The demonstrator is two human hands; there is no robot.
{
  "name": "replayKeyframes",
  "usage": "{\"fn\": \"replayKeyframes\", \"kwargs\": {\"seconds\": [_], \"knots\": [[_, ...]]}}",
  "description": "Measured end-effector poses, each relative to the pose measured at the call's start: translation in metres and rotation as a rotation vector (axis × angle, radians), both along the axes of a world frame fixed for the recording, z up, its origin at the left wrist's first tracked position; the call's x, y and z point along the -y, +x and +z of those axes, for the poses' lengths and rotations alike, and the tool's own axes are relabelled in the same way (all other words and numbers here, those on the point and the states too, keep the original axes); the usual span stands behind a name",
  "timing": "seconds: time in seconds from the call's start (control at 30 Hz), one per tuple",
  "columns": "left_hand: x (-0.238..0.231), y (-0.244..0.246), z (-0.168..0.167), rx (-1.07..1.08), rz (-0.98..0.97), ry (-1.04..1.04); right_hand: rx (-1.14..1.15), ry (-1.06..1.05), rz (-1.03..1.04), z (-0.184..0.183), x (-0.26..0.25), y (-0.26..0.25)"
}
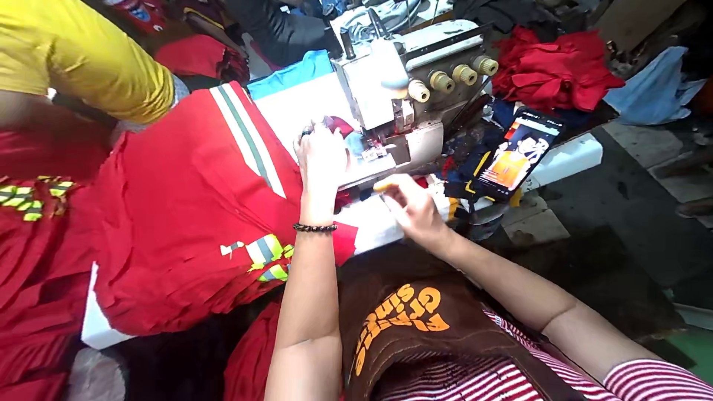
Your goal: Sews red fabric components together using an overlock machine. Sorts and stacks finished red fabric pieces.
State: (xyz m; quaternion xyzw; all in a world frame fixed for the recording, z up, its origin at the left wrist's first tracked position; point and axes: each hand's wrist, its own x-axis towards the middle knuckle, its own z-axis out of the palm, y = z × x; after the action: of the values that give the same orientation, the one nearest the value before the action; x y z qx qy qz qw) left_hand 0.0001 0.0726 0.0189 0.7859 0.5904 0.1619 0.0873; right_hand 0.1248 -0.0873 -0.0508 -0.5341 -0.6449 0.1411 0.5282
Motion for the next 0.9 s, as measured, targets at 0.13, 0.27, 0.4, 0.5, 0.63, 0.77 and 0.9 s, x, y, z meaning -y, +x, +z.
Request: {"fn": "replayKeyframes", "kwargs": {"seconds": [0.13, 0.27, 0.4, 0.5, 0.63, 0.77, 0.9], "knots": [[0.041, -0.039, -0.001, 0.183, -0.072, 0.080, 0.322, 0.260, 0.455, -0.029, 0.010, -0.048], [0.085, -0.076, -0.014, 0.325, -0.031, 0.237, 0.701, 0.377, 0.748, -0.050, 0.003, -0.074], [0.121, -0.112, -0.023, 0.486, 0.065, 0.198, 0.642, 0.508, 0.694, -0.060, -0.008, -0.076], [0.151, -0.136, -0.037, 0.615, 0.091, 0.162, 0.595, 0.511, 0.633, -0.058, -0.006, -0.072], [0.177, -0.149, -0.041, 0.767, 0.153, 0.138, 0.545, 0.440, 0.663, -0.047, 0.001, -0.070], [0.191, -0.151, -0.035, 0.842, 0.165, 0.122, 0.466, 0.242, 0.755, -0.035, -0.003, -0.073], [0.192, -0.144, -0.018, 0.868, 0.086, -0.208, 0.374, 0.100, 0.616, -0.002, -0.022, -0.066]]}}
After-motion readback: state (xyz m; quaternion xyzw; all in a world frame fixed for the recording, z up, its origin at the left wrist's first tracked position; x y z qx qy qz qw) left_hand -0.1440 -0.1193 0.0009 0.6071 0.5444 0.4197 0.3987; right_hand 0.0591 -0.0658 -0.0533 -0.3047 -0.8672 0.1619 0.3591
